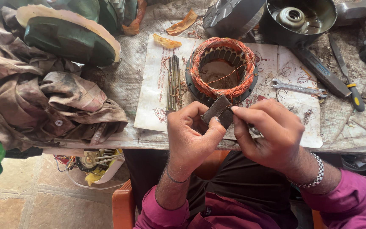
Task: The person sits at a cluttered repair workbench and repeatedly folds, creases, and presses a small dark flexible sheet with both hands, working it into a folded shape beside a motor stator with copper windings. The folding and pressing continues throughout the episode with the same piece.
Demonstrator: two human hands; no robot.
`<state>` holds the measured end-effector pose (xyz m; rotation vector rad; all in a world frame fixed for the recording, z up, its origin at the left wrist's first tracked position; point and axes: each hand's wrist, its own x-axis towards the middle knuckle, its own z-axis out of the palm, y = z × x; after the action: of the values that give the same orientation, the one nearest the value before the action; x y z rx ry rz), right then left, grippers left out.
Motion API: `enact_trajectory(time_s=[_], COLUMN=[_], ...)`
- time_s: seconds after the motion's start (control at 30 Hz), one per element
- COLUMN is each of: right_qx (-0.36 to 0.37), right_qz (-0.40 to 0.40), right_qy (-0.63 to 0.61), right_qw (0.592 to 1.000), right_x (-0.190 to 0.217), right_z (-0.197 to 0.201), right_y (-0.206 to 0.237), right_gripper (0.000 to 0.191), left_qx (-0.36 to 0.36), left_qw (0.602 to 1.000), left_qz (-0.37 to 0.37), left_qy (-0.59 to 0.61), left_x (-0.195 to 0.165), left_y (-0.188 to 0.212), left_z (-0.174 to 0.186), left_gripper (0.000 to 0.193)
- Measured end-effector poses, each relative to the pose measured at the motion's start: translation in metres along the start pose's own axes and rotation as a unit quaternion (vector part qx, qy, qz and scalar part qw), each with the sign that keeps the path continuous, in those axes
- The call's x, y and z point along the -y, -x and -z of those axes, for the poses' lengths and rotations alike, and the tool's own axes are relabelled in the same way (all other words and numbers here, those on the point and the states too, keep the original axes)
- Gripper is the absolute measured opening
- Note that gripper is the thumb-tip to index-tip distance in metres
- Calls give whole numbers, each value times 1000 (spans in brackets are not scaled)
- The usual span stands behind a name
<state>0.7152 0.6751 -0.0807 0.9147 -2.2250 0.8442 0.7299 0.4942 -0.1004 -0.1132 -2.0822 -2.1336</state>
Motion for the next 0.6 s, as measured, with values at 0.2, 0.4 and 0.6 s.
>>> enact_trajectory(time_s=[0.2,0.4,0.6], right_qx=[-7,4,13], right_qz=[-7,27,45], right_qy=[-1,-6,-8], right_qw=[1000,1000,999], right_x=[0,1,2], right_z=[-1,0,-1], right_y=[0,-2,-5], right_gripper=[23,25,25], left_qx=[-8,-5,-6], left_qw=[1000,1000,1000], left_qz=[5,-2,-15], left_qy=[1,5,-1], left_x=[-1,-1,-2], left_y=[1,0,0], left_z=[-1,1,2], left_gripper=[10,9,9])
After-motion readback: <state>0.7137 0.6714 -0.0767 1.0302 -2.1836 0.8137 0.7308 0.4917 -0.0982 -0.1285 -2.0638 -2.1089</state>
